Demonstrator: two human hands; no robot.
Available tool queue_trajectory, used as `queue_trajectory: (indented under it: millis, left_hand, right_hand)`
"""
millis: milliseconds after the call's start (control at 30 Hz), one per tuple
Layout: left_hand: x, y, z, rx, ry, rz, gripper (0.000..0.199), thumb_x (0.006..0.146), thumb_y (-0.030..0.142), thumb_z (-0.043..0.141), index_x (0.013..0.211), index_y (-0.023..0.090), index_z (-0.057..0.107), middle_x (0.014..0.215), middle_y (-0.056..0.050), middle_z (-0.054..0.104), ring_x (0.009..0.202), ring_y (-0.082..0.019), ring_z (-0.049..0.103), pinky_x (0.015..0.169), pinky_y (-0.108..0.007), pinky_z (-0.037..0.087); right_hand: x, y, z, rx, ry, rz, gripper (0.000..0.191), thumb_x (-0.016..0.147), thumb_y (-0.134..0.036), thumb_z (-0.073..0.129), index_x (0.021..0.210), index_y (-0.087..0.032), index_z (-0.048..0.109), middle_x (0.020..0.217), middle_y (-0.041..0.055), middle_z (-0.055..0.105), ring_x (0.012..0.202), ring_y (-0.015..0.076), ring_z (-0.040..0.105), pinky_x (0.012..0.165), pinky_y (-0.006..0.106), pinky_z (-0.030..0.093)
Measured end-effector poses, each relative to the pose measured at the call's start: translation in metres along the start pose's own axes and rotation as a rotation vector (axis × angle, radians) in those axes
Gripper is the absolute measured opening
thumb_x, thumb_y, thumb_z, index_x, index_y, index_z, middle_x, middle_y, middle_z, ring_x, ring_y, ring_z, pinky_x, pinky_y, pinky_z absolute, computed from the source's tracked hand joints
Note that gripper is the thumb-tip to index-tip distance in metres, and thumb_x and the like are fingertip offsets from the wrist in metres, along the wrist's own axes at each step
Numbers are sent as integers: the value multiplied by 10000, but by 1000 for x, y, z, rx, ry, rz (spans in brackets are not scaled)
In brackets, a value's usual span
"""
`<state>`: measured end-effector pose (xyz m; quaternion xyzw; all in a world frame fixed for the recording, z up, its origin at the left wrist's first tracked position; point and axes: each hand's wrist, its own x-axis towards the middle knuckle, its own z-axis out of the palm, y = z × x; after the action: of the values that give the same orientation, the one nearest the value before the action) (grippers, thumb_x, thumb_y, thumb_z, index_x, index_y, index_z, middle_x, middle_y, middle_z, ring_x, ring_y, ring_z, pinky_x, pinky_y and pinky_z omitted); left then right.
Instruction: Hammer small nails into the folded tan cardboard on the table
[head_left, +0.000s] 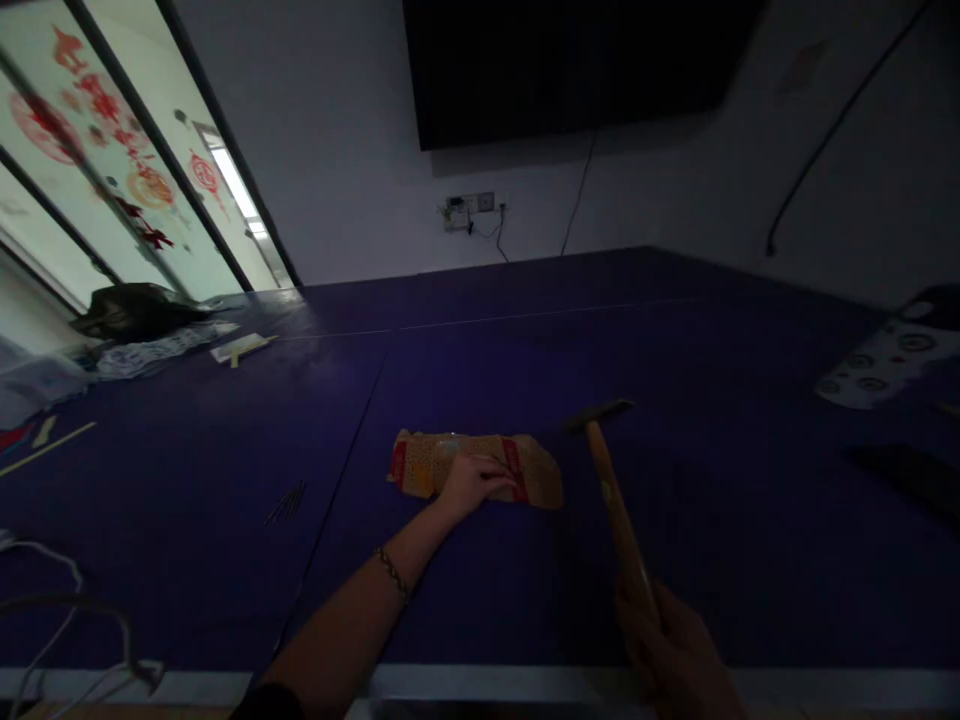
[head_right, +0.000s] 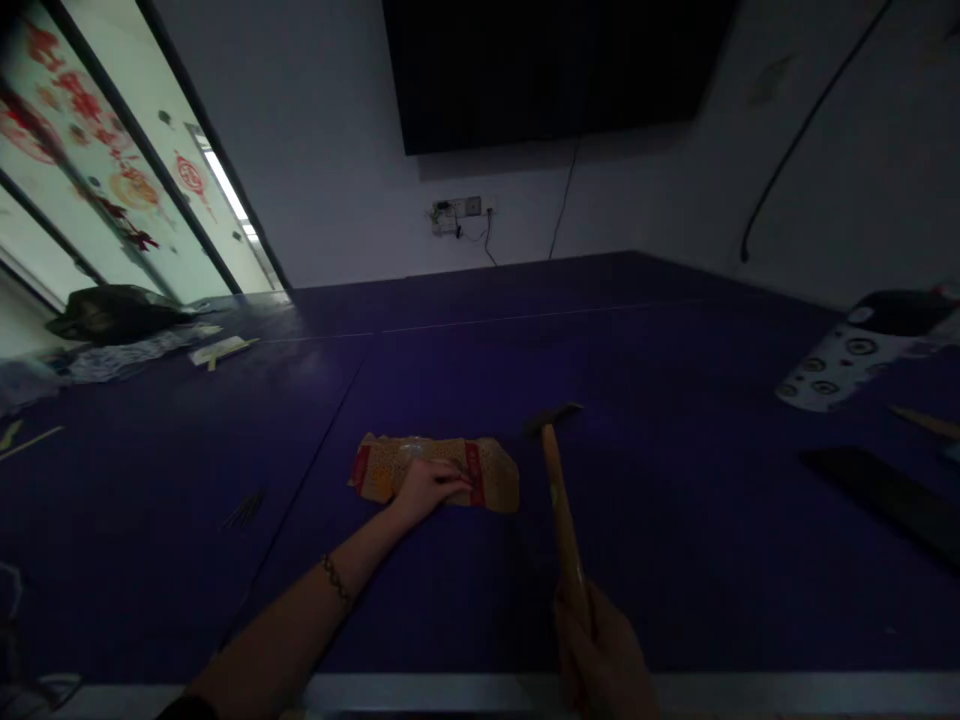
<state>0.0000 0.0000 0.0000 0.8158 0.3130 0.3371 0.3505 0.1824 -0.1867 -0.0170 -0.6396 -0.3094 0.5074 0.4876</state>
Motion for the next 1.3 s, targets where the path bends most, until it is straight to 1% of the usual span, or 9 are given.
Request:
queue_trajectory:
  millis: [233,400,500,567,767,933,1067,1133,1300]
  left_hand:
    - [-2,2,1,18,62,-19,207,738,342,564,719,177,687,753,-40,684,715,-142,619,691,-236,468]
    - [-2,4,0,22,171,-20,213,728,348,574,706,167,685,728,-42,679,675,-143,613,666,-241,474]
    - [-2,6,-5,76,270,-10,215,748,337,551,704,172,682,746,-42,682,705,-149,615,704,-257,477]
    - [-2,5,-8,141,300,-1,201,752,329,547,710,185,681,777,-39,686,761,-161,617,751,-279,473]
    - [-1,-2,-11,353,184,-47,154,764,272,542,771,196,675,831,-37,691,957,-203,575,914,-384,386]
    - [-2,3,-5,442,189,-132,203,809,267,472,856,198,657,905,-43,680,1035,-223,528,963,-453,303]
    - [-3,5,-4,509,197,-144,236,826,265,436,880,185,651,927,-61,672,1048,-221,516,961,-445,301]
    - [-3,4,-6,540,198,-140,230,825,260,438,889,191,648,944,-61,668,1047,-218,516,963,-442,296]
    - [-1,-4,-13,548,93,-100,183,795,246,490,867,223,657,971,-40,663,1044,-220,517,958,-440,304]
  right_hand:
    - [-4,-5,1,-16,-14,-21,429,629,-557,567,801,-173,482,451,-72,416,321,78,368,307,195,306]
    - [-2,-3,1,-19,-14,-21,424,618,-554,576,774,-169,491,422,-76,385,306,78,351,294,194,289]
    - [-1,-1,1,-7,26,-18,431,605,-552,582,764,-162,491,431,-68,398,320,78,359,292,187,279]
    - [-1,-1,0,-24,37,-15,436,596,-550,590,767,-162,489,449,-61,418,339,85,387,306,191,299]
    - [-1,1,-1,-18,-23,8,432,620,-564,564,788,-178,469,421,-78,395,303,83,359,295,196,286]
    - [-1,-1,0,-28,43,-61,359,624,-493,592,758,-179,478,449,-66,427,337,83,394,319,190,315]
    - [-2,-6,1,-29,5,-4,376,596,-497,598,755,-174,490,418,-71,415,310,85,374,295,196,306]
    - [-4,-9,3,-40,21,-15,376,586,-503,602,727,-175,480,426,-68,414,317,86,380,293,196,311]
    - [-12,-14,11,-16,108,-95,354,642,-506,561,740,-179,465,419,-86,364,297,61,307,272,176,251]
